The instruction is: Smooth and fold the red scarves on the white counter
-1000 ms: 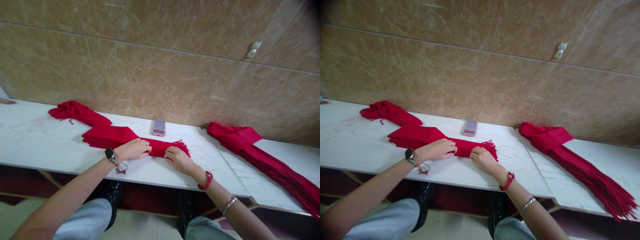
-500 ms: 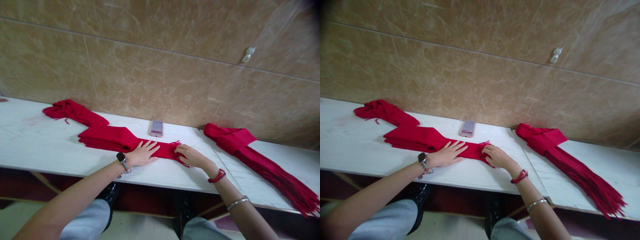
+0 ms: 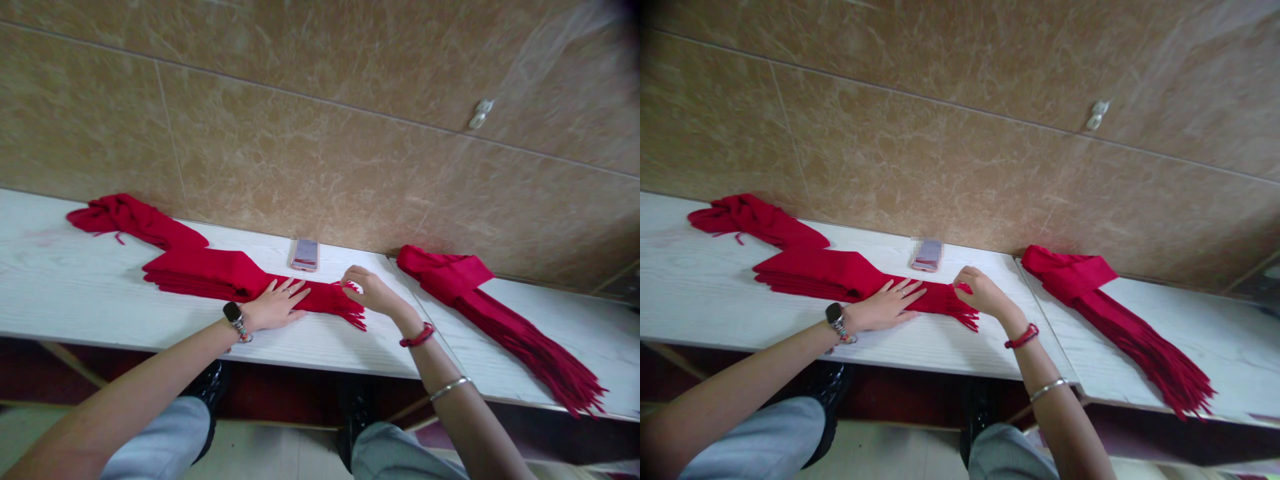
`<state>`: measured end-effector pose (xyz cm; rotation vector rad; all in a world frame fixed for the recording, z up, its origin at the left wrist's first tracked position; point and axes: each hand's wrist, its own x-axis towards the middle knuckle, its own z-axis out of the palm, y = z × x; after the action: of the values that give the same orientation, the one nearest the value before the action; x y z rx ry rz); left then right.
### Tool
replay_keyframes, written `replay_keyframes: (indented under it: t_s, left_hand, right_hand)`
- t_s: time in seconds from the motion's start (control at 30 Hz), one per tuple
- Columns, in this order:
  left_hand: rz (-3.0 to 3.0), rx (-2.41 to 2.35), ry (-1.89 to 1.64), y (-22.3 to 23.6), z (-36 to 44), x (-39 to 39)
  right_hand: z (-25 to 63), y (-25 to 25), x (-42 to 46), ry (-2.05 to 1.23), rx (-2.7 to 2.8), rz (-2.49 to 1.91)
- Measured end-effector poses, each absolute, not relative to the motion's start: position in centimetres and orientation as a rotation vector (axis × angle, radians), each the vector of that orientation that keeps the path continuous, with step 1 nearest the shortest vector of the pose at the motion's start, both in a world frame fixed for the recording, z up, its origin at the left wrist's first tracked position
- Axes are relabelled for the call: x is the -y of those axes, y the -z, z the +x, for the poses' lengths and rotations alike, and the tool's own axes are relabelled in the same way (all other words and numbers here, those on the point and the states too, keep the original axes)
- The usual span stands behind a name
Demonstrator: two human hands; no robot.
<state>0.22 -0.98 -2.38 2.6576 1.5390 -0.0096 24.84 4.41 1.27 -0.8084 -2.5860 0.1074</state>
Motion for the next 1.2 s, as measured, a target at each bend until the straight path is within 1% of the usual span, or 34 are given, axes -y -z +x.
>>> replay_keyframes:
  t_s: [0.2, 0.43, 0.6, 0.67, 0.73, 0.83, 0.9, 1.03, 1.2]
  left_hand:
    - [2.642, -1.526, 0.029, 2.5, 0.1, 0.7]
    - [2.588, -1.507, 0.07, 2.3, 0.0, 0.5]
    - [2.595, -1.517, 0.058, 2.4, 0.0, 0.5]
    - [2.598, -1.52, 0.06, 2.4, 0.0, 0.5]
    - [2.602, -1.519, 0.058, 2.4, 0.0, 0.4]
    - [2.609, -1.515, 0.054, 2.4, 0.0, 0.3]
    - [2.613, -1.514, 0.051, 2.5, 0.0, 0.2]
    - [2.609, -1.518, 0.057, 2.5, -0.1, 0.3]
    - [2.597, -1.52, 0.06, 2.3, 0.0, 0.5]
  right_hand:
    - [22.0, 1.4, -6.5, -0.082, 2.8, -0.897]
    - [24.4, 0.7, -6.1, 0.09, 2.884, -1.11]
    - [27.0, 0.4, -6.0, 0.103, 2.859, -1.303]
    - [27.6, 0.1, -6.0, 0.077, 2.831, -1.273]
    - [27.4, -0.3, -5.9, 0.055, 2.751, -1.153]
    - [25.8, -0.6, -5.7, 0.027, 2.655, -0.943]
    - [24.4, -0.4, -5.7, 0.007, 2.692, -0.877]
    - [22.7, 0.7, -6.0, -0.017, 2.823, -0.923]
    - [23.3, 1.0, -5.8, 0.035, 2.881, -0.983]
